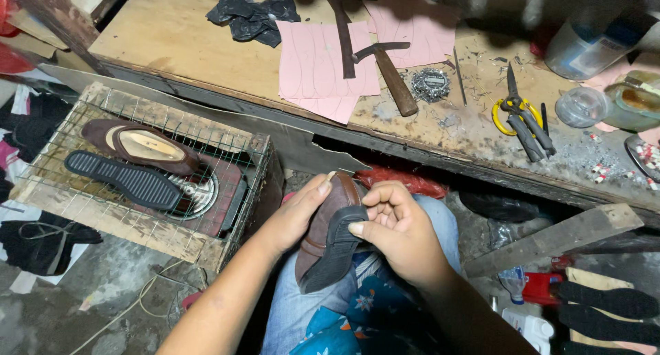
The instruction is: The person removes a shoe last from a brown shoe, places it on a shelf, and then fits a new black sole onto the shoe. They press the sole into place by hand and use a hammer to tap around the edges to secure it.
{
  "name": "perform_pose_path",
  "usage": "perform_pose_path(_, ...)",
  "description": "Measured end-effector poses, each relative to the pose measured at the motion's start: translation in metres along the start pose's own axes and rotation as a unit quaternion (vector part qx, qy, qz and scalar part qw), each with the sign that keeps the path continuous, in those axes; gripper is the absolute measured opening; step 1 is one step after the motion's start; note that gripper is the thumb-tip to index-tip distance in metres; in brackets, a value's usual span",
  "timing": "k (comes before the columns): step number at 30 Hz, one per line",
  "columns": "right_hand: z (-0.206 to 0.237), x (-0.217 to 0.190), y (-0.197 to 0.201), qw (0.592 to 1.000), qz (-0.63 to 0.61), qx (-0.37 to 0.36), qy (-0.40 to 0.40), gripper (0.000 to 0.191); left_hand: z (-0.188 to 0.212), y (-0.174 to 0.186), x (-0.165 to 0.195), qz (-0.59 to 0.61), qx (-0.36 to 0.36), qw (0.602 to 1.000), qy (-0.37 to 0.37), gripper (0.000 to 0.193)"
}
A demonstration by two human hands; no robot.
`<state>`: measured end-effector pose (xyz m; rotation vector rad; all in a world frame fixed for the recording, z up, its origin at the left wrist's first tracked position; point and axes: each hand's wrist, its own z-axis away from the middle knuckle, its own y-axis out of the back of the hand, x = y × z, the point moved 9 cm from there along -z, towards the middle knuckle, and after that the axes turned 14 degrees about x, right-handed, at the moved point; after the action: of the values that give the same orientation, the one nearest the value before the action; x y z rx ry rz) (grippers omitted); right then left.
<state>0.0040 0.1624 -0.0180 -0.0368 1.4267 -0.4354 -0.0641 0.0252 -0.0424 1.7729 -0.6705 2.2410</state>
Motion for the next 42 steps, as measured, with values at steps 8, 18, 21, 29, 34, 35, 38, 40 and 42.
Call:
perform_pose_path(8,0.007,-0.061,-0.008,0.994,0.009,-0.029,0.106,0.055,0.027,-0.026,0.059,0.052,-0.036,0.988,-0.144,0.067)
perform_pose_path(18,0.017,-0.091,0.003,0.911,0.321,-0.030,0.259,0.041,0.034,-0.054,0.034,-0.010,0.016,0.981,-0.192,0.074)
perform_pose_path(21,0.025,-0.094,0.007,0.886,0.348,-0.023,0.304,0.043,0.030,-0.056,0.031,-0.019,0.020,0.983,-0.184,0.071)
perform_pose_path(29,0.033,-0.098,0.014,0.854,0.359,0.001,0.377,0.027,0.027,-0.060,0.043,-0.147,0.070,0.959,-0.231,0.065)
perform_pose_path(34,0.026,-0.093,0.023,0.871,0.351,0.021,0.343,0.024,0.031,-0.066,0.057,-0.184,0.092,0.923,-0.324,0.058)
perform_pose_path(35,0.026,-0.093,0.024,0.873,0.349,0.021,0.341,0.024,0.030,-0.066,0.057,-0.185,0.095,0.922,-0.325,0.057)
perform_pose_path(38,0.023,-0.087,0.028,0.878,0.352,0.028,0.322,0.024,0.030,-0.068,0.055,-0.187,0.102,0.920,-0.328,0.054)
perform_pose_path(40,0.021,-0.082,0.031,0.886,0.351,0.033,0.300,0.024,0.030,-0.068,0.054,-0.187,0.111,0.918,-0.332,0.052)
perform_pose_path(42,0.020,-0.076,0.033,0.893,0.348,0.035,0.283,0.024,0.030,-0.068,0.052,-0.192,0.110,0.916,-0.333,0.050)
